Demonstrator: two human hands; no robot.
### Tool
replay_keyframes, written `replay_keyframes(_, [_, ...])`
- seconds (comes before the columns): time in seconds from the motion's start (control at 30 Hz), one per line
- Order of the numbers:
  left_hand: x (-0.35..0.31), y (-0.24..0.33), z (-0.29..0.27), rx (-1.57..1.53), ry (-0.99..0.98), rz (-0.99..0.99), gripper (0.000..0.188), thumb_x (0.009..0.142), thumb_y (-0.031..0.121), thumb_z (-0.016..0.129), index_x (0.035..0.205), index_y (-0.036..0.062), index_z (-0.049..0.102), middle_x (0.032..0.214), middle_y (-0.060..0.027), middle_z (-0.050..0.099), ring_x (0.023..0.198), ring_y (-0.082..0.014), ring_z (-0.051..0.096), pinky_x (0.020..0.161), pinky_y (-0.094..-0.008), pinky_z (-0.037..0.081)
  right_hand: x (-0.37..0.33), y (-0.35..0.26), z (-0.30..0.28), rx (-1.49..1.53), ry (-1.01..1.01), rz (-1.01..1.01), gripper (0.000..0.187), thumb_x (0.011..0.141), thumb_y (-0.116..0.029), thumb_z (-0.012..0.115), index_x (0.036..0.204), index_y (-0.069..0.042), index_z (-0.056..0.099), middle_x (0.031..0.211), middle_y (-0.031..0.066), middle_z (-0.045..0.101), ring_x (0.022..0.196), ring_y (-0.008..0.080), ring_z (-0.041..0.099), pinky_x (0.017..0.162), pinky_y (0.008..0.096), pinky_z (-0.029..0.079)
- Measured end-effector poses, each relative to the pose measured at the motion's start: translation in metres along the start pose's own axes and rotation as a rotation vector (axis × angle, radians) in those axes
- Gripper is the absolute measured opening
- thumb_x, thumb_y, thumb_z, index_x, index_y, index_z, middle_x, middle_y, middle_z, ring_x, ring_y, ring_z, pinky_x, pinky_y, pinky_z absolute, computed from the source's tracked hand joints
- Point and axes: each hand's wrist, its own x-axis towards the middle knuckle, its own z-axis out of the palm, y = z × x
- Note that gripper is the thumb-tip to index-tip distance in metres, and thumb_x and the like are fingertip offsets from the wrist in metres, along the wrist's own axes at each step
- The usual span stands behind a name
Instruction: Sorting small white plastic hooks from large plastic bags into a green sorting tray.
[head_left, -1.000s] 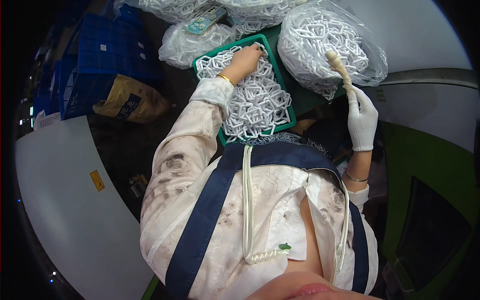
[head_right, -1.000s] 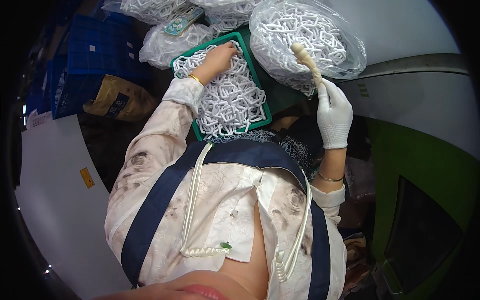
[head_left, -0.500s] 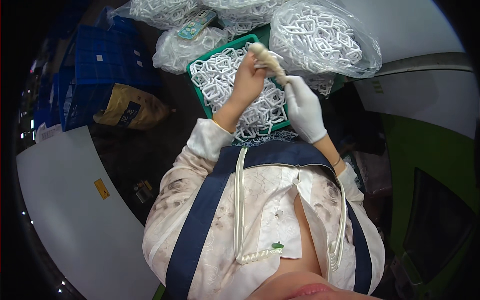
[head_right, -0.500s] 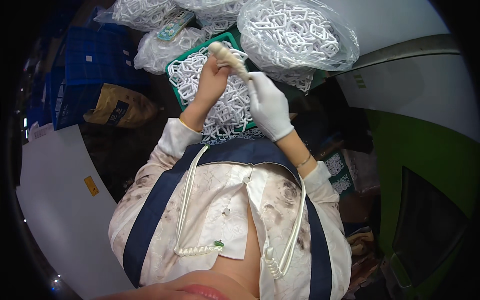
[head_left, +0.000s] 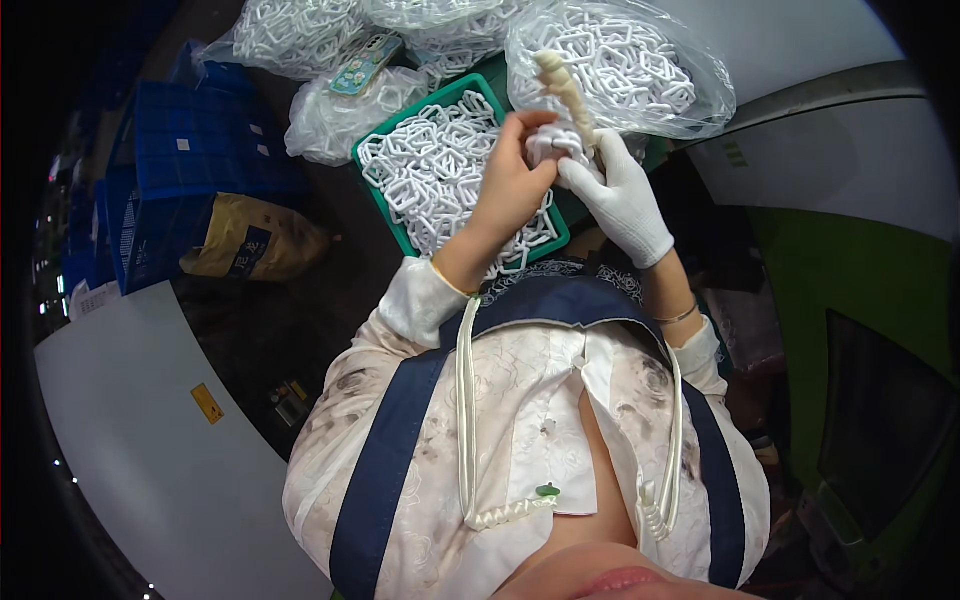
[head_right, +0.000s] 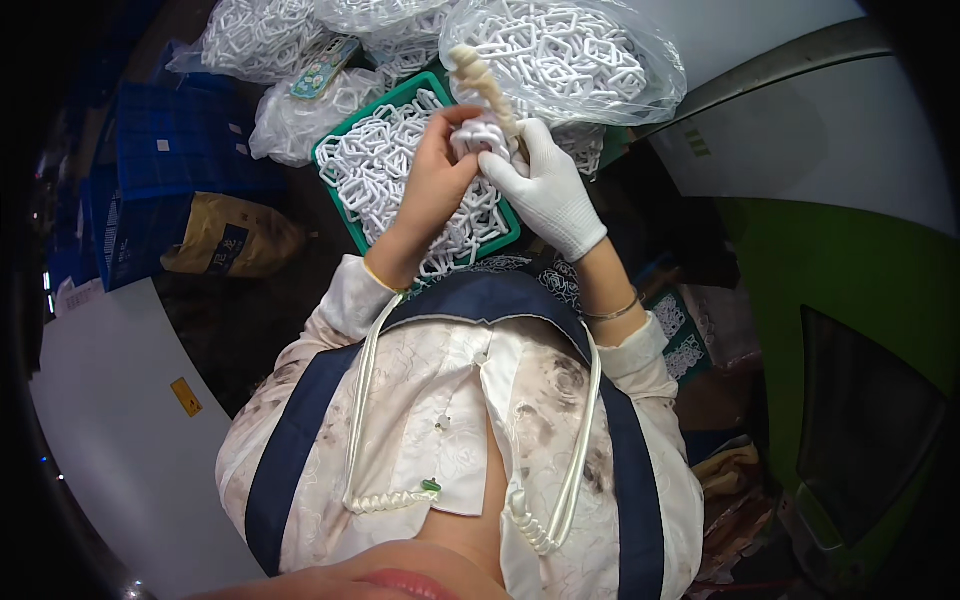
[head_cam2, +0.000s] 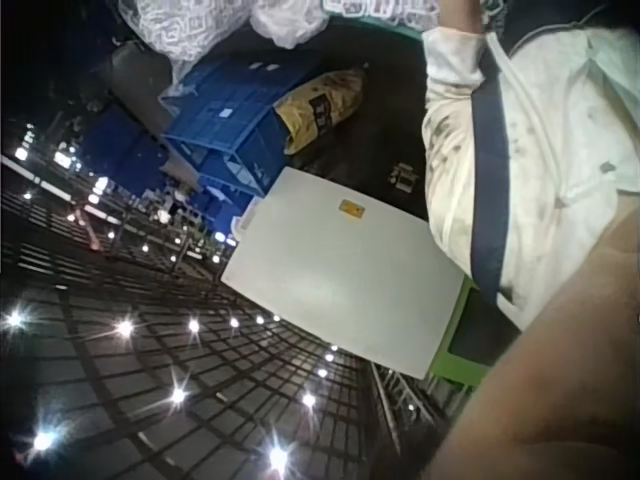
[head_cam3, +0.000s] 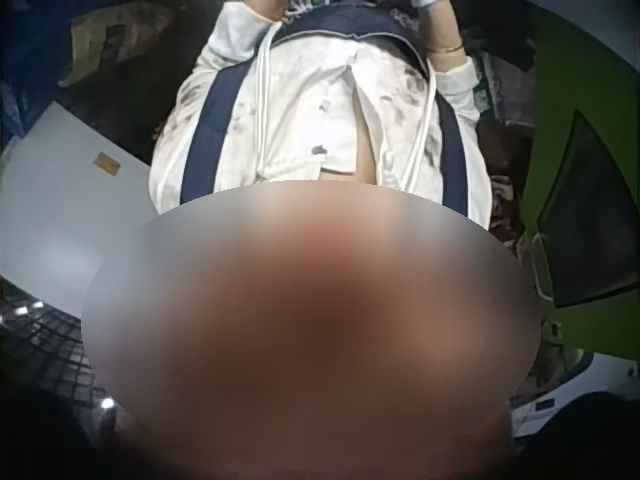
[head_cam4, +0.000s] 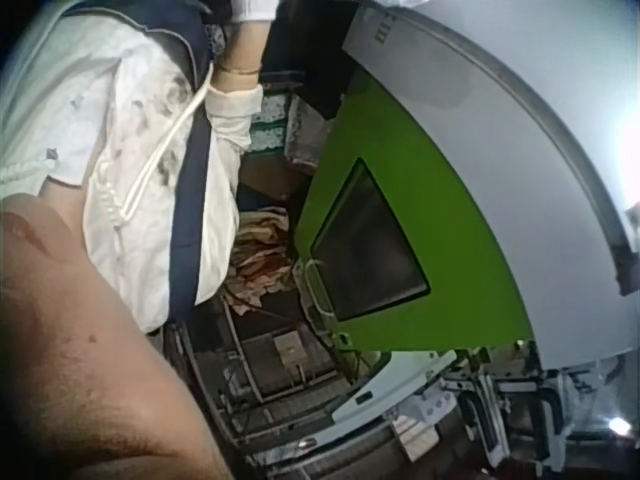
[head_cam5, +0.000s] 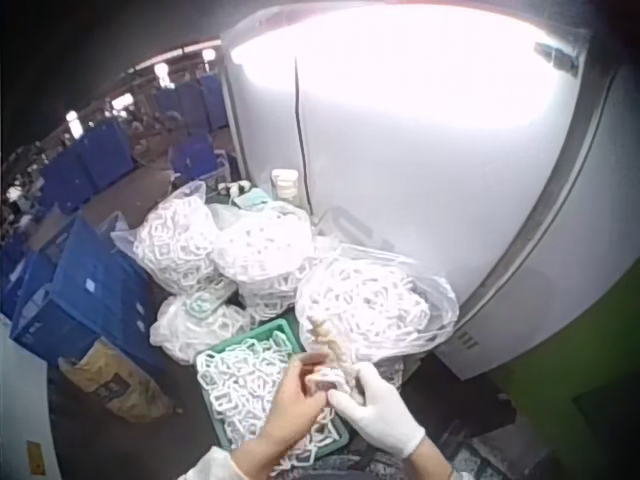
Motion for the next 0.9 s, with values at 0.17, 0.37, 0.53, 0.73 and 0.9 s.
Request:
replay_keyframes(0.17, [0.008,0.025,-0.005,0.949,-0.157,0.449,0.030,0.093,-0.002,0.054,0.123,-0.0002,0.054,0.105,-0.0140,0.066,0.091,-0.0198,0.066,0.079,-0.0329,0.053,-0.007,0.009,0.003,-0.138,-0.011,-0.094,0.032,0.097,-0.028,0.065,0.113,-0.003,0.052,0.081,0.0138,0.064,0.070,0.0251,0.063,0.064,0.0385,0.049])
replay_keyframes(0.37, [0.033,0.006,-0.032,-0.532,-0.245,-0.129,0.027,0.106,0.018,0.049,0.128,0.0032,0.055,0.096,-0.0069,0.064,0.085,-0.0171,0.065,0.078,-0.0335,0.057,-0.034,0.027,0.002,-0.327,-0.044,-0.020,0.019,0.106,-0.021,0.047,0.110,-0.005,0.056,0.085,0.0142,0.061,0.075,0.0221,0.063,0.067,0.0353,0.047])
replay_keyframes(0.53, [0.019,-0.003,-0.017,-0.675,-0.297,-0.326,0.029,0.107,0.019,0.046,0.129,0.0022,0.055,0.107,-0.0103,0.066,0.098,-0.0212,0.067,0.093,-0.0389,0.057,-0.025,-0.017,-0.005,-0.066,0.165,0.003,0.018,0.102,-0.017,0.057,0.110,-0.001,0.062,0.086,-0.0003,0.060,0.076,0.0063,0.051,0.072,0.0241,0.044])
replay_keyframes(0.73, [0.004,0.013,0.021,-0.607,-0.332,-0.304,0.032,0.106,0.018,0.046,0.131,0.0001,0.053,0.130,-0.0138,0.062,0.119,-0.0227,0.061,0.108,-0.0370,0.048,-0.012,-0.020,-0.001,0.077,-0.017,-0.008,0.020,0.101,-0.014,0.060,0.114,0.001,0.063,0.094,-0.0005,0.061,0.087,0.0059,0.053,0.080,0.0222,0.044])
replay_keyframes(0.9, [0.013,-0.004,-0.001,-0.866,-0.379,-0.327,0.033,0.105,0.015,0.052,0.134,-0.0005,0.052,0.129,-0.0132,0.060,0.124,-0.0240,0.057,0.112,-0.0407,0.046,-0.009,-0.021,0.000,0.115,0.238,-0.028,0.030,0.096,-0.012,0.067,0.120,0.002,0.054,0.096,0.0008,0.061,0.080,0.0032,0.051,0.070,0.0209,0.043])
